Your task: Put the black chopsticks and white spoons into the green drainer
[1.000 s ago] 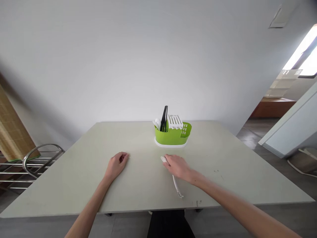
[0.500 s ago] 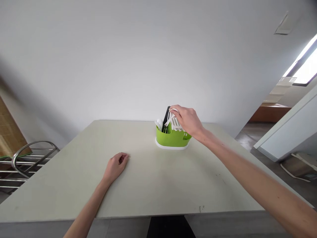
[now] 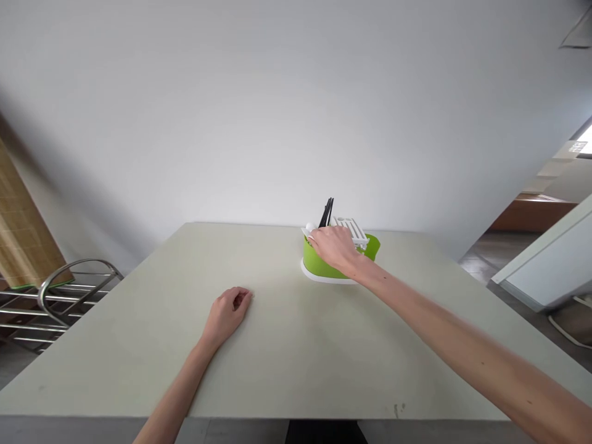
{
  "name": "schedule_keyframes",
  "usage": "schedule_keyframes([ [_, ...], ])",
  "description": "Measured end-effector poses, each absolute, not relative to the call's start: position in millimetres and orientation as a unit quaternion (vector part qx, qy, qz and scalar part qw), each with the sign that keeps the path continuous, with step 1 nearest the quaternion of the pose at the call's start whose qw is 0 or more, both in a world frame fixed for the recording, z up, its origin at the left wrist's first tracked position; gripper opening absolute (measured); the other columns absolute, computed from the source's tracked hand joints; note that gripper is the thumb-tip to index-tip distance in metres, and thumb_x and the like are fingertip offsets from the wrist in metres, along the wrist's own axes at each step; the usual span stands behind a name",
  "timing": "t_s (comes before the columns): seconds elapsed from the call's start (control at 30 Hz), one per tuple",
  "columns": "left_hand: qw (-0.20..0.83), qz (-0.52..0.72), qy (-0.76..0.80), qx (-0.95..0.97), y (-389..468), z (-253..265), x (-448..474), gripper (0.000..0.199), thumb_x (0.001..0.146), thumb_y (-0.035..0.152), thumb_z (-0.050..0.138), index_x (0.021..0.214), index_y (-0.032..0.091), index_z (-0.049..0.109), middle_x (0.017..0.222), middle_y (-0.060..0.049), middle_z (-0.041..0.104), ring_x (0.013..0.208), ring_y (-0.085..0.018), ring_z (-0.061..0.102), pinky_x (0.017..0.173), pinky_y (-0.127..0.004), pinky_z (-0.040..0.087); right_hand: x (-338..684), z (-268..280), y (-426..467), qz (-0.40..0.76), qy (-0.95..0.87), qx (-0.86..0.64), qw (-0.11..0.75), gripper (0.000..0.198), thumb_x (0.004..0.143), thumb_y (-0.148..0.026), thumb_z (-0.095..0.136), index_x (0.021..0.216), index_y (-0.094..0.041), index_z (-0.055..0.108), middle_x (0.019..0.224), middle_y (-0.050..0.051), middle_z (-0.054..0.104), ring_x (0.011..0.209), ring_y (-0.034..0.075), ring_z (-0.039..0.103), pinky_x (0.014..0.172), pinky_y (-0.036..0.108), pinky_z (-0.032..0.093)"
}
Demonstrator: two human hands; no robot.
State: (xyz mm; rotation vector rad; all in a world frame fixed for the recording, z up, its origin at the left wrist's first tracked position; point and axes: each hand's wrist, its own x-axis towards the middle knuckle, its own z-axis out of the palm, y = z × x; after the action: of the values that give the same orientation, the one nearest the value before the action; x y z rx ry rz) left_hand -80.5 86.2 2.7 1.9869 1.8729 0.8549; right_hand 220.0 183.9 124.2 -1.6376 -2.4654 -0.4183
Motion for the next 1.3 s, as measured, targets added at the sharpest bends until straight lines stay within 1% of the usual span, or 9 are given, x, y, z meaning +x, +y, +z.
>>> schedule_keyframes([
  [0.1,0.138,0.295,0.646,0.691,88,1,-81,0.037,0.098,0.054,0.049,0.091,0.024,0.070,0.085,-0.004,0.073,0.077,-0.021,0.065,0.072,-0.033,0.048,216,122,183,-0.140,-0.823,-0.545,0.072,0.042,0.109,-0.027,0.040,0.097,-0.013,0.077,0.099,0.019,0.079,0.091,0.029,0.074,0.074,0.034,0.046],
  [0.27,0.127,0.288,0.643,0.698,90,-1,-82,0.038,0.098,0.055,0.048,0.091,0.024,0.070,0.085,-0.003,0.073,0.077,-0.021,0.065,0.072,-0.032,0.048,221,125,168,-0.148,-0.827,-0.535,0.090,0.036,0.109,-0.031,0.044,0.107,-0.013,0.075,0.106,0.018,0.078,0.100,0.029,0.072,0.080,0.034,0.048],
  [0.4,0.127,0.288,0.648,0.694,89,0,-82,0.037,0.098,0.054,0.049,0.091,0.024,0.070,0.086,-0.003,0.073,0.078,-0.021,0.066,0.072,-0.032,0.048,240,123,140,-0.137,-0.834,-0.504,0.176,0.028,0.107,-0.029,0.048,0.115,-0.018,0.071,0.102,0.011,0.078,0.095,0.026,0.071,0.076,0.032,0.046],
  [0.53,0.130,0.289,0.648,0.692,88,2,-81,0.039,0.098,0.056,0.049,0.092,0.024,0.070,0.087,-0.004,0.074,0.078,-0.022,0.065,0.074,-0.033,0.049,274,102,111,-0.012,-0.853,-0.442,0.276,0.023,0.105,-0.027,0.050,0.115,-0.023,0.070,0.099,0.004,0.078,0.083,0.018,0.070,0.069,0.029,0.046],
  [0.67,0.128,0.291,0.648,0.692,88,3,-80,0.041,0.097,0.058,0.049,0.092,0.024,0.071,0.088,-0.005,0.075,0.078,-0.022,0.065,0.074,-0.034,0.050,310,58,93,0.148,-0.834,-0.451,0.280,0.022,0.104,-0.035,0.050,0.105,-0.026,0.070,0.092,0.000,0.077,0.072,0.016,0.066,0.071,0.030,0.049],
  [0.83,0.129,0.284,0.662,0.682,88,5,-79,0.040,0.096,0.058,0.051,0.092,0.024,0.071,0.088,-0.004,0.075,0.076,-0.020,0.064,0.072,-0.032,0.050,341,-9,79,0.355,-0.717,-0.514,0.311,0.042,0.103,-0.059,0.048,0.096,-0.023,0.069,0.085,0.003,0.075,0.065,0.018,0.067,0.067,0.032,0.053],
  [0.93,0.128,0.278,0.668,0.678,88,7,-78,0.041,0.096,0.059,0.051,0.093,0.024,0.072,0.088,-0.003,0.075,0.076,-0.020,0.064,0.072,-0.031,0.049,348,-35,73,0.406,-0.641,-0.534,0.373,0.052,0.099,-0.070,0.050,0.096,-0.021,0.068,0.082,0.006,0.073,0.066,0.019,0.066,0.065,0.032,0.052],
  [1.17,0.122,0.268,0.674,0.677,91,11,-78,0.044,0.094,0.063,0.051,0.095,0.025,0.073,0.085,-0.003,0.075,0.072,-0.020,0.063,0.069,-0.030,0.049,347,-41,70,0.390,-0.623,-0.539,0.412,0.054,0.100,-0.071,0.047,0.099,-0.020,0.066,0.086,0.008,0.072,0.068,0.020,0.066,0.061,0.031,0.052],
  [1.3,0.109,0.265,0.680,0.675,92,12,-78,0.045,0.093,0.064,0.051,0.092,0.025,0.073,0.081,-0.002,0.074,0.071,-0.020,0.063,0.066,-0.029,0.049,345,-44,73,0.226,-0.660,-0.565,0.440,0.039,0.105,-0.053,0.044,0.121,-0.022,0.062,0.118,0.014,0.068,0.094,0.025,0.071,0.074,0.037,0.059],
])
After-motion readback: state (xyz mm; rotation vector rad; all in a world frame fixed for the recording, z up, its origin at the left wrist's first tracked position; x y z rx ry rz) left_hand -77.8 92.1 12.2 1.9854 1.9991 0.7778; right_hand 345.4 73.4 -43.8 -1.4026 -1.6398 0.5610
